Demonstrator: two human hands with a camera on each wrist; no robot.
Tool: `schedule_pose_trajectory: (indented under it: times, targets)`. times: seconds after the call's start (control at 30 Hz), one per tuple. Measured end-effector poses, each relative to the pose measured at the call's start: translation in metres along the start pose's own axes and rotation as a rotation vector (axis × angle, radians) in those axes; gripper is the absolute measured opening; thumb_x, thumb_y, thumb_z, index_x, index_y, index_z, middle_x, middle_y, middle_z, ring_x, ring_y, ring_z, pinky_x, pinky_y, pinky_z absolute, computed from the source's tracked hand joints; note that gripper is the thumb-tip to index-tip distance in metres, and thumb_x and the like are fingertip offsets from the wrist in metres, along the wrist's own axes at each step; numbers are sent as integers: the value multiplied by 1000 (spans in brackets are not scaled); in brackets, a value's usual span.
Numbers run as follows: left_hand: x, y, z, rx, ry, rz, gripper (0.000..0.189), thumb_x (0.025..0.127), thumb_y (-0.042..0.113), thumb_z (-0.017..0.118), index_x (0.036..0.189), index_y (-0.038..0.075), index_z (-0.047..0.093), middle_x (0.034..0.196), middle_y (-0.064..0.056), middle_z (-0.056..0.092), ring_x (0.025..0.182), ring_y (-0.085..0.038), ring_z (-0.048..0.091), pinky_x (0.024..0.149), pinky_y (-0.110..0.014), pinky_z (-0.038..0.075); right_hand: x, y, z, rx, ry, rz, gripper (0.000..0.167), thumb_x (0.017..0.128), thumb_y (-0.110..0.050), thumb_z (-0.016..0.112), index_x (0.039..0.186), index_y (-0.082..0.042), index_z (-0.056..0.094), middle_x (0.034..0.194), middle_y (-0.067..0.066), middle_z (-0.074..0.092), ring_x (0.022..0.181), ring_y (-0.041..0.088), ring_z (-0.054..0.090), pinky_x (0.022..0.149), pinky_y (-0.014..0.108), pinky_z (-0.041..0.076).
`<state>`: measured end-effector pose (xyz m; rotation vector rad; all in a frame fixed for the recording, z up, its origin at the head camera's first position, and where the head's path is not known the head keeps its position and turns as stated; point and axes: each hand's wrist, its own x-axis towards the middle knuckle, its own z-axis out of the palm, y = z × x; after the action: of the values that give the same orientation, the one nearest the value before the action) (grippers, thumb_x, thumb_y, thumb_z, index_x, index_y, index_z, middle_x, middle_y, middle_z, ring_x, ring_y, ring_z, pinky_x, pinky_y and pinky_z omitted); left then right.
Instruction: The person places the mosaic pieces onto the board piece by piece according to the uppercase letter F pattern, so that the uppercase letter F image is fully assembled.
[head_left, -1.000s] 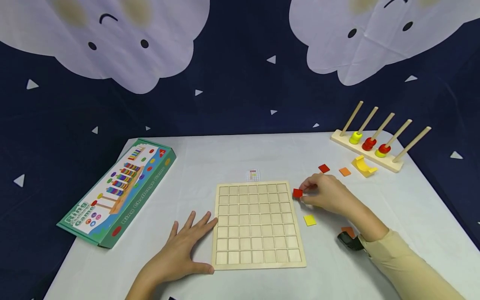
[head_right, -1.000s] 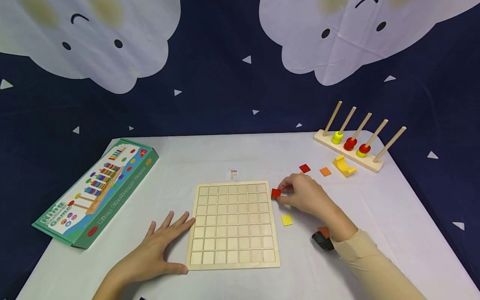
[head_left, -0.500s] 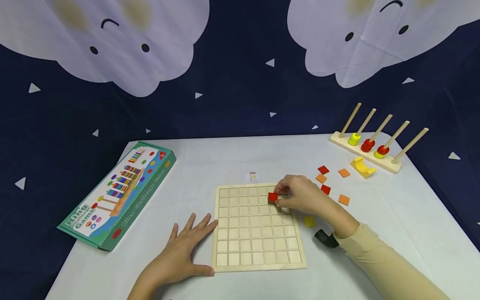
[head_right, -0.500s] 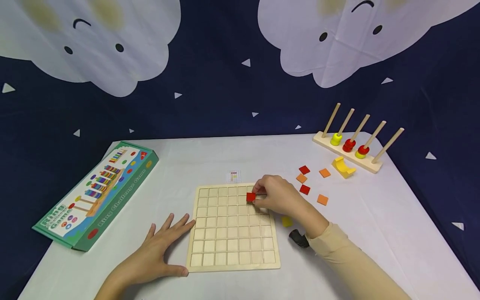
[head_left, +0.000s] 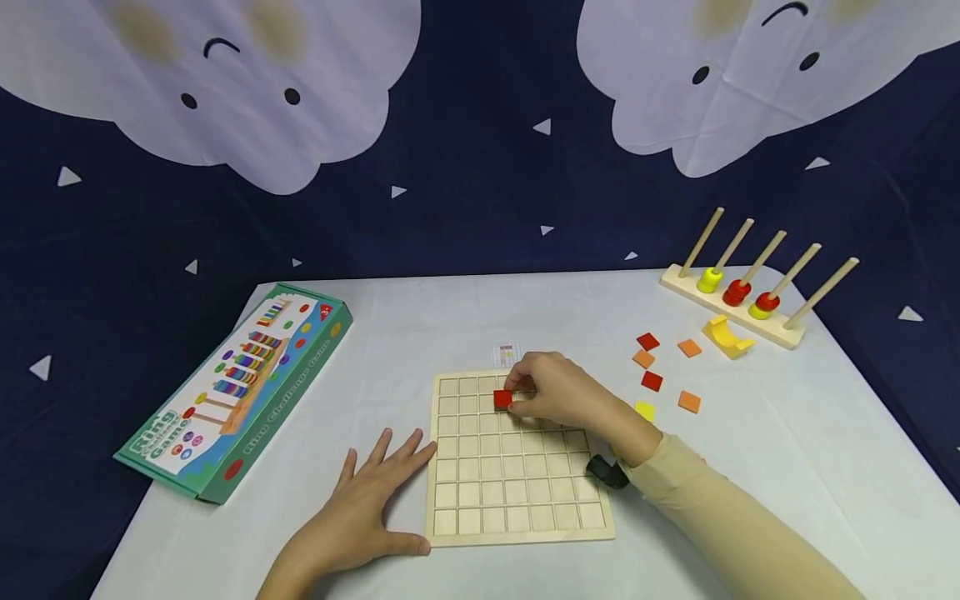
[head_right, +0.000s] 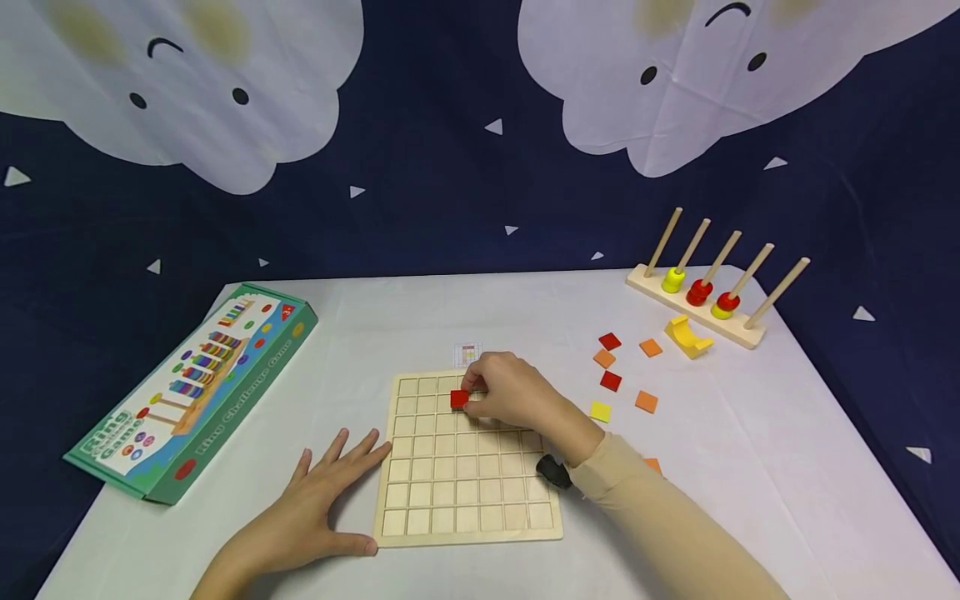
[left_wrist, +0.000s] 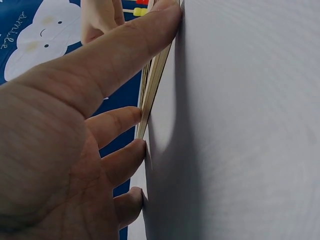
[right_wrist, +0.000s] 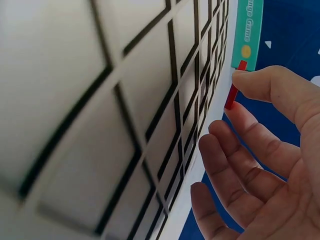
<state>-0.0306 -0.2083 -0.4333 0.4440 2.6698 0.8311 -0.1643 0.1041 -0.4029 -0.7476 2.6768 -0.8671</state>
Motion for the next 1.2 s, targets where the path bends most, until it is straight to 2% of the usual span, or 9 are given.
schedule_pose_trajectory:
  times: [0.33,0.63,1.2]
  targets:
    - [1,0,0,11,0,8,116,66,57,96,166,39,40,178,3,30,168,-44,9,120,-87,1,13,-7,10,-6,-35,-6,18,87,-18,87,103,-14,80,103,-2,77,86,11,59,86,35,53]
    - [1,0,-1,7,-10,-1,116,67,58,96,166,38,40,178,3,31,168,-44,9,121,-86,0,16,-7,16,-16,-16,15,18,87,-20,89,102,-14,80,99,-4,77,80,10,57,79,32,50]
    - [1,-1,1,6,-16,3,115,67,60,95,166,37,41,178,2,30,168,-44,8,121,-87,0,16,-9,20,-48,23,48,20,84,-19,92,100,-14,82,100,-3,79,83,11,57,84,36,53]
